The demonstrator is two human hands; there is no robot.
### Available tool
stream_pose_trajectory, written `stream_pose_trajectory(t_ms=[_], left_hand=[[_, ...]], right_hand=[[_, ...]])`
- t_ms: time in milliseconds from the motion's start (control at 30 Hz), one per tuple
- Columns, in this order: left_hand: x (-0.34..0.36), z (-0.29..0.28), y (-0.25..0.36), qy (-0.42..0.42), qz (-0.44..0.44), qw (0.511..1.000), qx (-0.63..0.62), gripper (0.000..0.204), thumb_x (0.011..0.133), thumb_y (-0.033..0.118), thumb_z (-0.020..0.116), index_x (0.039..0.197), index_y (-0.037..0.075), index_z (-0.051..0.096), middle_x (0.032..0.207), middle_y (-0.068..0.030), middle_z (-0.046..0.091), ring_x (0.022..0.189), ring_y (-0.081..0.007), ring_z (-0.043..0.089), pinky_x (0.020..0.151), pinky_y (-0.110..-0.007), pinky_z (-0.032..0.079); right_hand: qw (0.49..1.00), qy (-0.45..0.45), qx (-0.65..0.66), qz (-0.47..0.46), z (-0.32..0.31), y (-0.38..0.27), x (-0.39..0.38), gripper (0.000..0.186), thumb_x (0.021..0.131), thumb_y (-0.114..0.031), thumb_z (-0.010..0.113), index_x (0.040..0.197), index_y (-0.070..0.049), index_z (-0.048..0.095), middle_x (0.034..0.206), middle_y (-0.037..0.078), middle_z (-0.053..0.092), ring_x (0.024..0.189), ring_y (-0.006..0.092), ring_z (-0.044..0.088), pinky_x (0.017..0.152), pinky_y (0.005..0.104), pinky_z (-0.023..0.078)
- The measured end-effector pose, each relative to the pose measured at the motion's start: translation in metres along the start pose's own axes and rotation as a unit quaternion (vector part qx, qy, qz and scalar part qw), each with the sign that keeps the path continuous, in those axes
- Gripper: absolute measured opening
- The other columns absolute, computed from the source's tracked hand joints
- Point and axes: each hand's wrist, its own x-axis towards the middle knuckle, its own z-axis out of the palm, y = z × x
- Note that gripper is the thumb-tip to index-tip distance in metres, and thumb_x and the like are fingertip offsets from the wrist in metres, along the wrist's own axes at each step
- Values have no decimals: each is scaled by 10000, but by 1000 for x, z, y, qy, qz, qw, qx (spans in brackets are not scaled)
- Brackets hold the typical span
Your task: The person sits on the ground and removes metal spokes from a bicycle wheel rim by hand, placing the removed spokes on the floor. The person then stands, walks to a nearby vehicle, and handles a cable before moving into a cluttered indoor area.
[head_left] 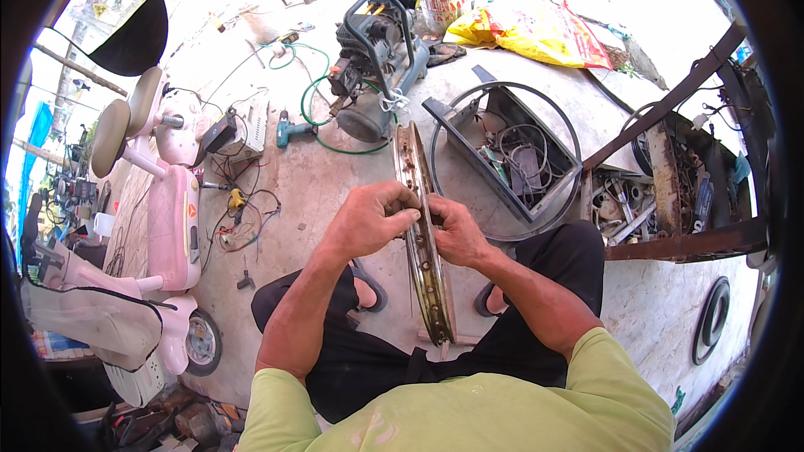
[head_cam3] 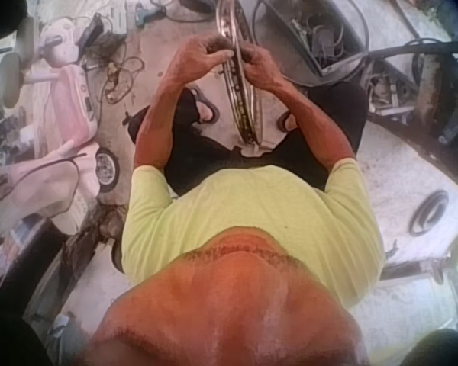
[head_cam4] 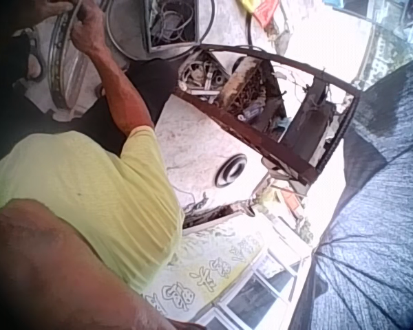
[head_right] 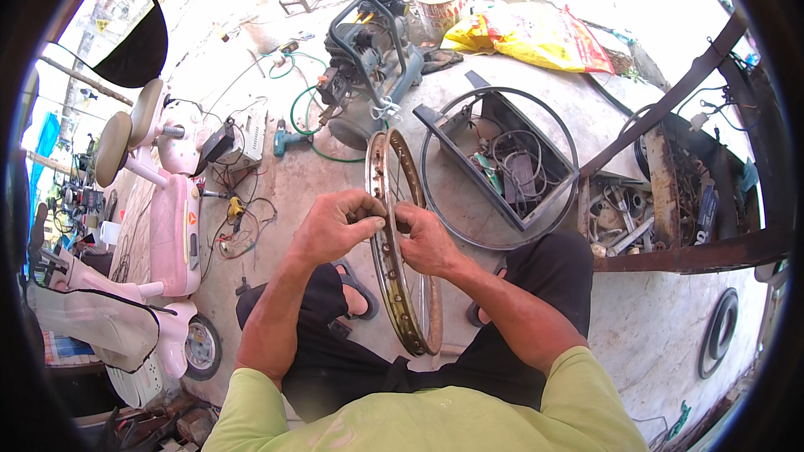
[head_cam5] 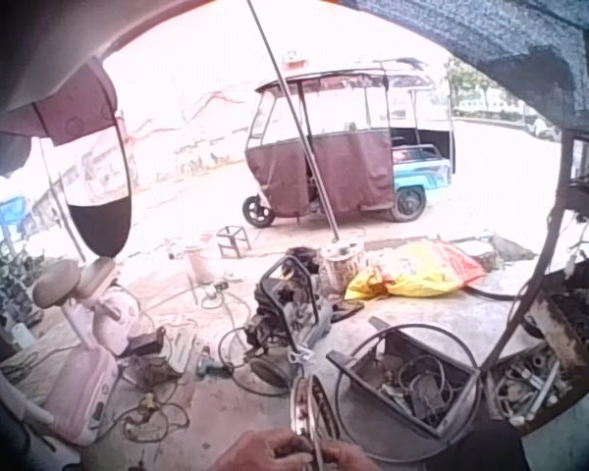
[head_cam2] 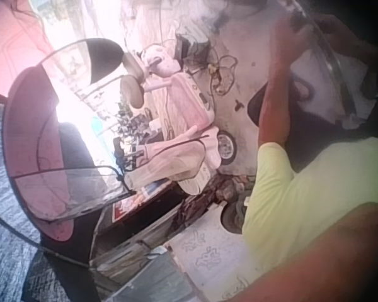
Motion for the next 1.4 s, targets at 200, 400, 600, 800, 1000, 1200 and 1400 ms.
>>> stream_pose_trajectory(t_ms=[200, 400, 600, 800, 1000, 1200, 1400], left_hand=[[0, 1, 3, 11, -12, 1000, 6, 176, 883, 108, 772, 984, -29, 727, 725, -16, 658, 658, -61, 572, 604, -260, 487], [0, 2, 3, 14, -19, 1000, 1, 170, 884, 105, 781, 983, -25, 732, 737, -24, 673, 664, -57, 588, 608, -260, 500], [0, 0, 5, 1, -19, 1000, -8, 168, 886, 105, 778, 989, -22, 741, 753, -8, 681, 683, -52, 599, 621, -253, 507], [1, 2, 1, 17, -21, 998, -58, 144, 904, 93, 755, 999, -14, 740, 743, -4, 670, 658, -40, 565, 585, -240, 467], [6, -25, -19, -45, -59, 869, -489, 102, 994, 145, 627, 1034, 51, 616, 725, -20, 593, 526, -75, 469, 441, -234, 319], [12, -25, -29, 0, -22, 841, -540, 150, 1033, 191, 638, 997, 46, 634, 816, -62, 626, 520, -84, 491, 434, -235, 343], [15, -10, -22, 99, -21, 985, -140, 210, 1009, 191, 683, 1045, -11, 727, 827, -62, 700, 663, -97, 593, 571, -259, 454]], right_hand=[[1000, 1, 1, -7, 0, -2, 0, 269, 919, -163, 748, 1108, 23, 701, 925, 155, 665, 858, 226, 659, 792, 363, 522], [1000, 1, -1, -12, 0, -2, 0, 266, 923, -164, 746, 1104, 24, 699, 924, 154, 665, 853, 220, 653, 788, 363, 521], [1000, -8, -5, -1, 1, 0, -1, 255, 927, -165, 738, 1089, 27, 694, 919, 154, 660, 833, 234, 648, 771, 370, 519], [1000, -4, -9, -6, 1, 0, 0, 231, 931, -151, 716, 1089, 17, 697, 928, 161, 662, 846, 250, 665, 778, 376, 524], [1000, 0, -13, -3, 3, -3, 0, 209, 930, -121, 686, 1099, -1, 706, 938, 168, 663, 860, 272, 677, 796, 380, 529], [1000, -3, -24, -6, 2, 2, 0, 211, 926, -115, 681, 1104, -5, 711, 931, 168, 658, 864, 267, 678, 805, 376, 531], [1000, -4, -10, 3, 2, -4, -1, 206, 917, -104, 686, 1090, 6, 705, 941, 163, 658, 873, 260, 679, 805, 374, 533]])
